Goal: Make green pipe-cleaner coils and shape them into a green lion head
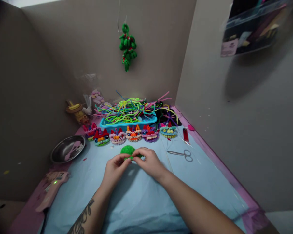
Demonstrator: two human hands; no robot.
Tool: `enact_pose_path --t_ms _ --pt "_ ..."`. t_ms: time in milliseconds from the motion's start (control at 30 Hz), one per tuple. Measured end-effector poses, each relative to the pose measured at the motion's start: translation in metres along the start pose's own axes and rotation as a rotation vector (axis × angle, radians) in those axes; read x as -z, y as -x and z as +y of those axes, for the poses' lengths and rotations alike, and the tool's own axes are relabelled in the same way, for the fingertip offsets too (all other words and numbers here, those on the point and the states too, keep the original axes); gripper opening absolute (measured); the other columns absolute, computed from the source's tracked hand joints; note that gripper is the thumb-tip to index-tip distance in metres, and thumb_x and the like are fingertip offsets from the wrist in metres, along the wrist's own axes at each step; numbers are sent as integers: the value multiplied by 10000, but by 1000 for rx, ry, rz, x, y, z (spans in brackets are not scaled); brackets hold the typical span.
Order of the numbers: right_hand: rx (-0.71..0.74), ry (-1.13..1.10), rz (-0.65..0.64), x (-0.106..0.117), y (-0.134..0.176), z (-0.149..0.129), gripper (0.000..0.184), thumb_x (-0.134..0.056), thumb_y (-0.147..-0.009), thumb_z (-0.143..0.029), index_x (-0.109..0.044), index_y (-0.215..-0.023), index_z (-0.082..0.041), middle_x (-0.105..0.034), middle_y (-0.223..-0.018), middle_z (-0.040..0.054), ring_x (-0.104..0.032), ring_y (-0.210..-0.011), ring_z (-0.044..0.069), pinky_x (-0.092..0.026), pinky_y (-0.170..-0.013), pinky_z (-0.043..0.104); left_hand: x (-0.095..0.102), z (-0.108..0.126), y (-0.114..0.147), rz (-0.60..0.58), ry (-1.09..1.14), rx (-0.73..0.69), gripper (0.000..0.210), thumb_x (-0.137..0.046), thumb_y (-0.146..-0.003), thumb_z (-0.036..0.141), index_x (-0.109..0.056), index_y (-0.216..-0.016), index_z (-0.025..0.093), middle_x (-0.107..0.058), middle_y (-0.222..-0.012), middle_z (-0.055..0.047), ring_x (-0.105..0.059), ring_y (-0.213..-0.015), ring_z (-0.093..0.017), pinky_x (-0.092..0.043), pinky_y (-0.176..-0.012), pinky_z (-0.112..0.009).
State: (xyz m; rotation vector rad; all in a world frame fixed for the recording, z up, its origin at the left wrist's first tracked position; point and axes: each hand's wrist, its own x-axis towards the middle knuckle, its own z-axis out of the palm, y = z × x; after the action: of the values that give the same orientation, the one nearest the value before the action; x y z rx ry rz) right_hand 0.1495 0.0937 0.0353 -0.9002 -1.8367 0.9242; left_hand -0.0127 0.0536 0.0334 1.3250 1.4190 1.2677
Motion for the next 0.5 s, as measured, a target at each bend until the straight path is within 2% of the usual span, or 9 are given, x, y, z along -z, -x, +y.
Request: enact_pose_path --t_ms 200,333,400,500 --pt "73 19 20 0 1 -3 84 -605 -789 -135 -652 -784 -205 -647 -794 22 -608 -800 168 -473 -750 294 0 0 0 -50 9 11 228 -673 -718 299 -704 -856 121 -709 -705 -57 -614 -606 -152 -475 -587 -246" --pt "76 18 3 -1 0 -5 116 -597 -775 -125 -647 -840 -206 -634 -846 33 -603 -845 175 -478 -772 297 1 3 1 -19 34 -28 220 -679 -712 285 -694 -867 130 -710 -737 -49 -606 -620 -141 -472 -594 -235" --pt "30 13 9 -2 -1 -3 168 -613 -756 -140 -642 -910 -202 -634 -905 42 -602 -880 182 -482 -785 300 2 4 1 9 61 -45 208 -679 -712 286 -683 -854 135 -711 -760 -49 -614 -642 -141 -475 -606 -232" --pt "-130 -46 11 -1 -2 3 204 -620 -775 -230 -626 -975 -192 -656 -938 48 -618 -871 188 -498 -740 293 1 3 0 28 102 -53 183 -678 -705 267 -665 -838 142 -716 -802 -53 -636 -691 -154 -489 -634 -238"
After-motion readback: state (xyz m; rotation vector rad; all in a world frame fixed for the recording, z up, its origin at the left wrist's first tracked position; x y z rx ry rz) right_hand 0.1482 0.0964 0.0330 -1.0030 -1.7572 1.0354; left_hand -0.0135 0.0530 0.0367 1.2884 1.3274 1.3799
